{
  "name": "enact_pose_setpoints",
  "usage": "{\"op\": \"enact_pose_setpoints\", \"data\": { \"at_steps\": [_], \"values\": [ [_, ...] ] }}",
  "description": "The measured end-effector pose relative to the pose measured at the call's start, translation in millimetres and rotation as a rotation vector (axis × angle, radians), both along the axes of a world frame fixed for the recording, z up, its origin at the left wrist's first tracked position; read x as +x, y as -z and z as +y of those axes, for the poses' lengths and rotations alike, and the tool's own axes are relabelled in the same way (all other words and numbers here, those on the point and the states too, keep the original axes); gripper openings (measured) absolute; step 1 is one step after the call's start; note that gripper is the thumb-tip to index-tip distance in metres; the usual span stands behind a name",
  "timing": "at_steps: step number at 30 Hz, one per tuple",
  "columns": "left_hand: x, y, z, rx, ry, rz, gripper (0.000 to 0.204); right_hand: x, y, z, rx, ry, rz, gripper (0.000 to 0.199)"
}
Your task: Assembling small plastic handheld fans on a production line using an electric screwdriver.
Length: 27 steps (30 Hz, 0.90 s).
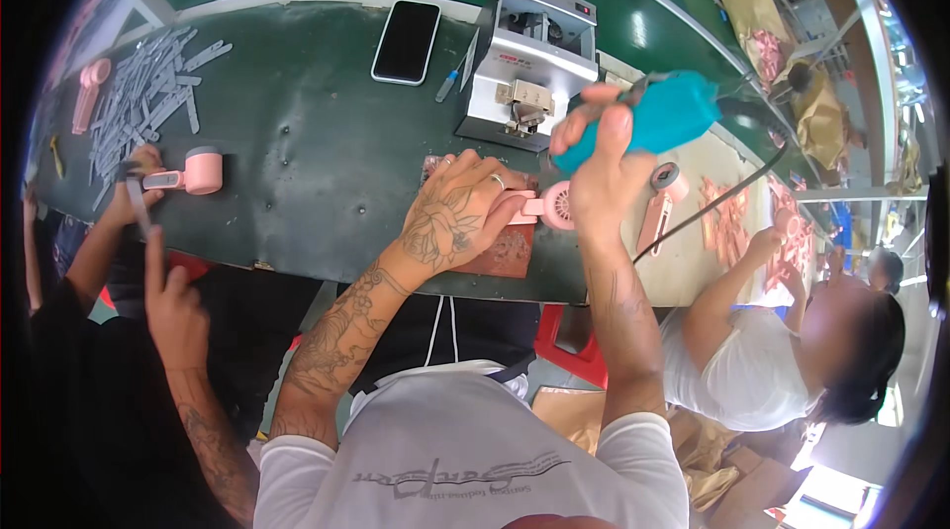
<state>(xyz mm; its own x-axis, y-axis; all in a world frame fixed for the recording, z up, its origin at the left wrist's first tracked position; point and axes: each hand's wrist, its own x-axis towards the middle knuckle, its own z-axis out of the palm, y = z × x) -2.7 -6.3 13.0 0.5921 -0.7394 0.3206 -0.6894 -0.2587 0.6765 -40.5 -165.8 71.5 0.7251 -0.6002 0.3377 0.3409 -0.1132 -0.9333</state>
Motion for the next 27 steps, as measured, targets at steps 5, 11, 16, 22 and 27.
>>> {"op": "enact_pose_setpoints", "data": {
  "at_steps": [5,11,16,22,27],
  "values": [
    [2,4,2,-0.015,0.038,0.001,0.023,43,-3,-3,-0.186,0.028,-0.098,0.044],
    [-3,10,-3,-0.028,0.000,-0.065,0.022,48,14,-8,-0.185,-0.014,-0.158,0.038],
    [0,-1,4,0.028,0.006,0.047,0.023,22,-9,10,-0.056,0.026,0.070,0.043],
    [2,11,-2,-0.044,0.035,-0.013,0.022,-45,-4,5,-0.004,-0.138,-0.090,0.059],
    [1,7,0,-0.026,0.006,0.054,0.020,-52,8,7,0.012,-0.152,-0.075,0.056]
  ]
}}
